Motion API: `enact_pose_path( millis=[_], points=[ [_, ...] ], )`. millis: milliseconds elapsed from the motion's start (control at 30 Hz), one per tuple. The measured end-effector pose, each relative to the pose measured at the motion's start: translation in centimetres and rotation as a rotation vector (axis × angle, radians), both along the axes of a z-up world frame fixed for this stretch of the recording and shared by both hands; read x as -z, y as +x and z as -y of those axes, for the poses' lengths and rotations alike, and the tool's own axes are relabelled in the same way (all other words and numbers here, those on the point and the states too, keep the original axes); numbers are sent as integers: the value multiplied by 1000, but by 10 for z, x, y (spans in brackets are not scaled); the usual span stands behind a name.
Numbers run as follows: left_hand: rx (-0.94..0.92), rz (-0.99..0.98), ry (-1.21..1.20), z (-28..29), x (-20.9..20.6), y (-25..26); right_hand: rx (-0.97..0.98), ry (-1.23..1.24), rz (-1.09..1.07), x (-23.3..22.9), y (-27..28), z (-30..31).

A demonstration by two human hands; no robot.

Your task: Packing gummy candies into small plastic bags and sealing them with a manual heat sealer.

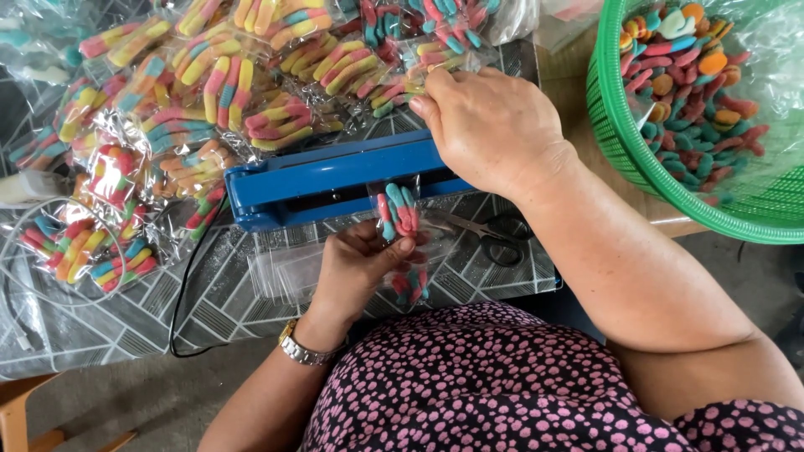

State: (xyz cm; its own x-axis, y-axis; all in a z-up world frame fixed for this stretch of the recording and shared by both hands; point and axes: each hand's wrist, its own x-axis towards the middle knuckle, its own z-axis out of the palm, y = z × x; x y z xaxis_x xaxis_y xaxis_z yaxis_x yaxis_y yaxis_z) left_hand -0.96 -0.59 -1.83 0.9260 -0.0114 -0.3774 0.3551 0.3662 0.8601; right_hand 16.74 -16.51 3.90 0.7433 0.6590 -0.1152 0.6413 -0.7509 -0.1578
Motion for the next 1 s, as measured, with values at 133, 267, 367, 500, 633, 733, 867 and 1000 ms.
enact_pose_path(
  millis=[133, 267, 367, 500, 633, 733, 867, 1000],
  points=[
    [11, -7, 24, 0, -1, 1, -18, 16, 53, 2, 0, 1],
    [0, 7, 36, -1, 4, 1, -42, 22, 120, 8, 1, 3],
    [-1, -9, 67, -1, 5, 2, -32, 20, 109, 6, 0, 2],
    [9, 21, 56, 0, 8, 3, -36, 25, 112, 5, 0, 2],
    [8, -37, 58, 0, 0, 4, -59, 48, 197, 9, -1, 4],
    [22, -84, 54, 1, -6, 7, -65, 36, 204, 8, -1, 3],
    [26, -81, 55, 1, -8, 7, -56, 48, 183, 10, 0, 4],
    [33, -54, 79, 0, -8, 7, -51, 49, 158, 10, 0, 4]
  ],
)
